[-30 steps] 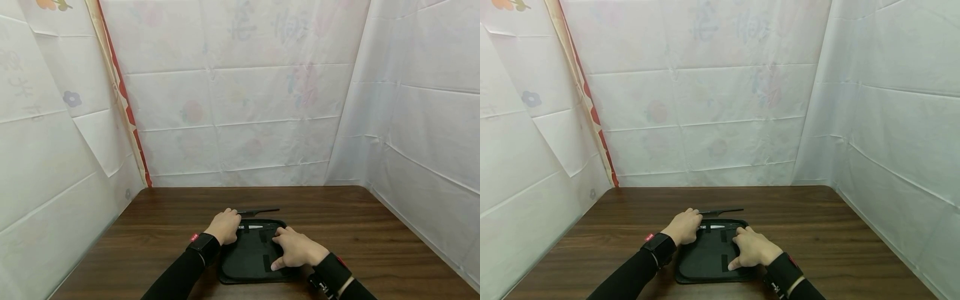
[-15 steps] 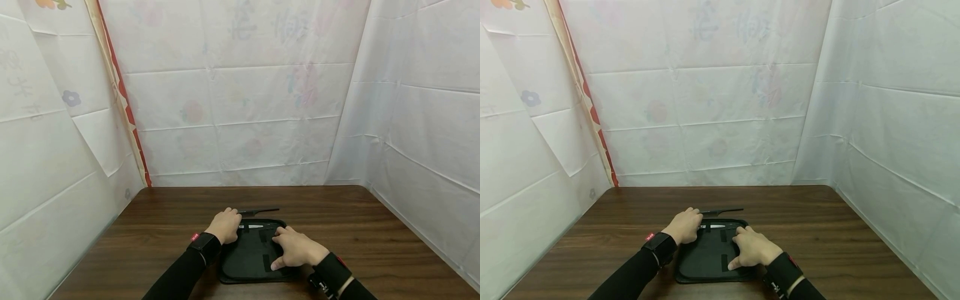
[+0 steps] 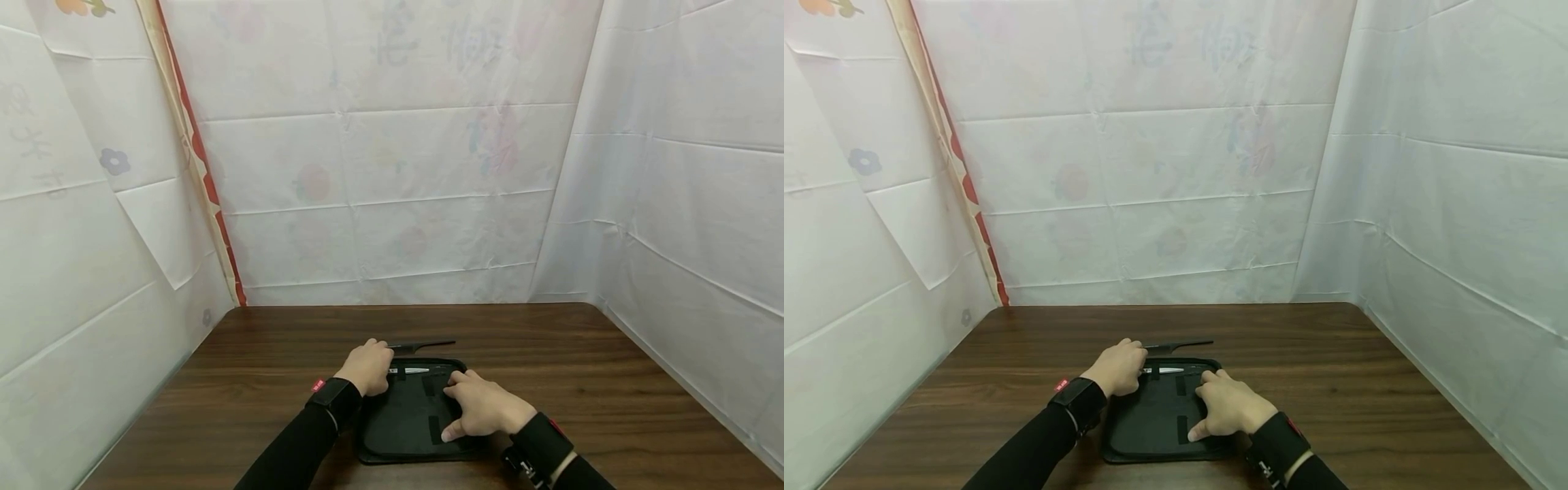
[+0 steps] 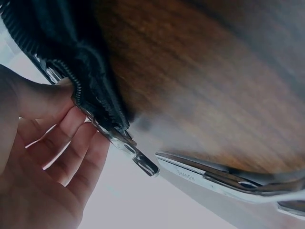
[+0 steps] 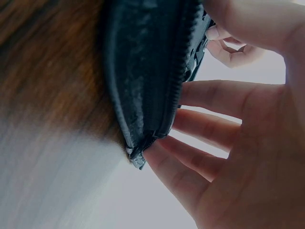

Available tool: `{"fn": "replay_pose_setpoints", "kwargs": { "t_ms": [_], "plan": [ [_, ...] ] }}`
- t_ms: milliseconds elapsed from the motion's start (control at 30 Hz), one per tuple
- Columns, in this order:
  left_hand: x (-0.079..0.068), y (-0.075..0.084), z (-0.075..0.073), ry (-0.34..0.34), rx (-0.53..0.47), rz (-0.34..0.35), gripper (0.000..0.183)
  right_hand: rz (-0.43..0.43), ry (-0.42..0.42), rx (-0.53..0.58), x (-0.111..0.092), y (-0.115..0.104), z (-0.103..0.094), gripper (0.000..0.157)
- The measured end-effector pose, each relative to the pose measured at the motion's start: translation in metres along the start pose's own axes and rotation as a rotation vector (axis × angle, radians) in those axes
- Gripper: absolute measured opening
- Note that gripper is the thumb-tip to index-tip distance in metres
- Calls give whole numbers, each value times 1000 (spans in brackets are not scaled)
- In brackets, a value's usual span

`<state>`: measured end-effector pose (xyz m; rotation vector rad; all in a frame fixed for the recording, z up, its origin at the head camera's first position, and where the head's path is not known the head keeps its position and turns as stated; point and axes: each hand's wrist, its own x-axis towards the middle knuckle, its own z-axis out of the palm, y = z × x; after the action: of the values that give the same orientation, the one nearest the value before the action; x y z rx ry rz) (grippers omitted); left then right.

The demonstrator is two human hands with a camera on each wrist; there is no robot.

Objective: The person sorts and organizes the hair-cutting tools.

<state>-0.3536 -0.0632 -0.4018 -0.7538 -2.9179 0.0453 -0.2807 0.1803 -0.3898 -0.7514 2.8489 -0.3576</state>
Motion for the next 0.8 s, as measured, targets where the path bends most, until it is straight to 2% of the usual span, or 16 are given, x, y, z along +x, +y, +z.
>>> {"fn": "replay_pose_setpoints", "kwargs": {
  "t_ms": [333,800],
  "plan": [
    [-4,3,-2,44,-18,7,20,13,-7,5,0,0,0,74],
    [-2,6,-5,29,-15,-1,16,6,5,5,1,1,2,76]
  ]
}}
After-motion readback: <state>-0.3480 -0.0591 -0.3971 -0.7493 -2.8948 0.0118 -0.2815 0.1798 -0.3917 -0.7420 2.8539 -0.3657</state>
